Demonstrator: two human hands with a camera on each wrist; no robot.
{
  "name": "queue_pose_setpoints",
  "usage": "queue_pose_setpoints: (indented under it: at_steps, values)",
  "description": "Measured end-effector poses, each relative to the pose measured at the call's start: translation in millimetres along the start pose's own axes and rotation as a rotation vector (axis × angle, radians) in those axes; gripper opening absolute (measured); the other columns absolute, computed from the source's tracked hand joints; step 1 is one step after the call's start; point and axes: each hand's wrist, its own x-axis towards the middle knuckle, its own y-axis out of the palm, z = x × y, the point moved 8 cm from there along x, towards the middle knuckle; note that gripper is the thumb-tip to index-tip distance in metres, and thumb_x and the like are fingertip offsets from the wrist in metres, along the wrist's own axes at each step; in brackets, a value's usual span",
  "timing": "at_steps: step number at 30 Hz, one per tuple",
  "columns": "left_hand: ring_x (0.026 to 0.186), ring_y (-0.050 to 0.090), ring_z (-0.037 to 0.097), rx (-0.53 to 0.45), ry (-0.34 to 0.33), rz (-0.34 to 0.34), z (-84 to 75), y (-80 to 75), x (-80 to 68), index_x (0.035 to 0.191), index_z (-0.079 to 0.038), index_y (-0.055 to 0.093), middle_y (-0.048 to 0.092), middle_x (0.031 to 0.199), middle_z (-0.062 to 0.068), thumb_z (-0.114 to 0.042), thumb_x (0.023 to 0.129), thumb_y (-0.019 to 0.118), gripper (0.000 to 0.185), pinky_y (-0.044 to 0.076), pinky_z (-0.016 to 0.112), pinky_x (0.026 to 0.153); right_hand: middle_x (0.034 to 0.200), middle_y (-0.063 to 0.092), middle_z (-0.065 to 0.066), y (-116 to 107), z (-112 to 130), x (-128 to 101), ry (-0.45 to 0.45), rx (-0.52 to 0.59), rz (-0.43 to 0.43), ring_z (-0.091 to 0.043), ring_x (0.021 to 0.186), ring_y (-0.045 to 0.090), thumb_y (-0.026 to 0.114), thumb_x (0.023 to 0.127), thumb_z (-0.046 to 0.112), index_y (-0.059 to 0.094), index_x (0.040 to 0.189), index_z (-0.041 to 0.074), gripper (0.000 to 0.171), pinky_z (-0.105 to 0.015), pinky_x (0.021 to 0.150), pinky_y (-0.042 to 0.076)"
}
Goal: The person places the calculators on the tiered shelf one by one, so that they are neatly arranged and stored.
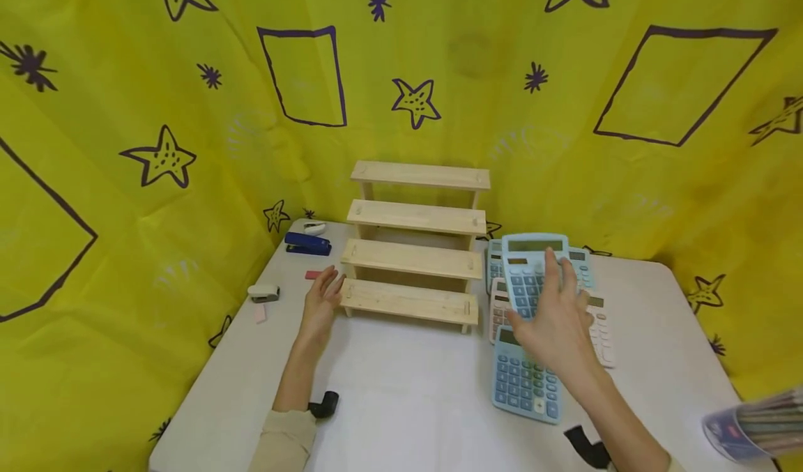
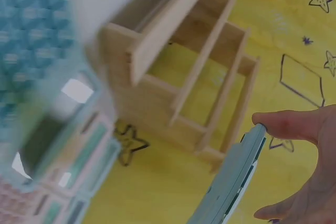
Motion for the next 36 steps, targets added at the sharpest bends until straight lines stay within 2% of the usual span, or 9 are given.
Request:
queue_pose_setpoints:
  at_steps: [5, 9, 14, 18, 25, 31, 36]
  values:
    - [0.151, 0.038, 0.037, 0.003, 0.012, 0.006, -1.4, -2.3, 0.0, 0.161, 0.000, 0.030, 0.028, 0.166, 0.026, 0.016, 0.100, 0.042, 0.064, 0.034, 0.044, 0.123, 0.168, 0.002, -0.033, 5, 44, 44, -0.031, 0.027, 0.060, -0.079, 0.131, 0.024, 0.081, 0.087, 0.027, -0.006, 0.167, 0.009, 0.120, -0.093, 0.089, 0.031]
    - [0.151, 0.038, 0.036, -0.001, 0.006, 0.012, 2.2, -1.9, -1.2, 0.161, -0.001, 0.029, 0.027, 0.166, 0.025, 0.017, 0.101, 0.042, 0.064, 0.034, 0.043, 0.123, 0.169, -0.001, -0.032, 14, 78, 77, -0.050, 0.031, 0.100, -0.081, 0.132, 0.021, 0.078, 0.089, 0.030, -0.008, 0.167, 0.011, 0.117, -0.094, 0.094, 0.027]
    - [0.151, 0.037, 0.038, -0.005, 0.016, 0.012, 4.5, -1.2, -2.9, 0.162, 0.000, 0.028, 0.027, 0.166, 0.026, 0.017, 0.100, 0.040, 0.065, 0.033, 0.044, 0.123, 0.168, 0.002, -0.033, 32, 119, 117, -0.074, 0.012, 0.113, -0.081, 0.130, 0.027, 0.076, 0.088, 0.032, -0.006, 0.167, 0.011, 0.116, -0.091, 0.093, 0.034]
    - [0.150, 0.037, 0.040, -0.013, 0.021, 0.001, 5.9, -0.8, -4.4, 0.161, 0.002, 0.029, 0.028, 0.165, 0.027, 0.019, 0.099, 0.039, 0.065, 0.034, 0.046, 0.122, 0.166, 0.007, -0.034, 49, 148, 146, -0.075, 0.017, 0.114, -0.080, 0.130, 0.028, 0.074, 0.085, 0.031, 0.001, 0.167, 0.010, 0.112, -0.091, 0.095, 0.032]
    - [0.150, 0.037, 0.040, -0.030, 0.029, -0.004, 5.4, 2.7, -3.0, 0.159, 0.005, 0.029, 0.027, 0.166, 0.028, 0.022, 0.097, 0.038, 0.066, 0.033, 0.044, 0.123, 0.166, 0.008, -0.034, 82, 185, 185, -0.050, -0.004, 0.133, -0.080, 0.136, 0.014, 0.067, 0.080, 0.021, 0.001, 0.167, 0.011, 0.109, -0.093, 0.102, 0.019]
    - [0.151, 0.038, 0.038, -0.003, 0.019, -0.018, 4.4, 0.4, -0.1, 0.161, 0.001, 0.029, 0.027, 0.167, 0.025, 0.019, 0.099, 0.038, 0.065, 0.034, 0.043, 0.122, 0.168, 0.011, -0.031, 106, 212, 210, 0.005, -0.078, 0.100, -0.077, 0.139, 0.016, 0.070, 0.083, 0.030, -0.003, 0.168, 0.013, 0.113, -0.087, 0.109, 0.022]
    - [0.151, 0.036, 0.039, -0.026, 0.008, -0.024, 3.6, -0.5, 1.5, 0.161, 0.002, 0.028, 0.025, 0.167, 0.026, 0.022, 0.097, 0.039, 0.067, 0.033, 0.044, 0.123, 0.168, 0.015, -0.031, 122, 224, 224, 0.071, -0.160, 0.069, -0.076, 0.137, 0.024, 0.066, 0.089, 0.039, -0.004, 0.168, 0.010, 0.109, -0.084, 0.109, 0.027]
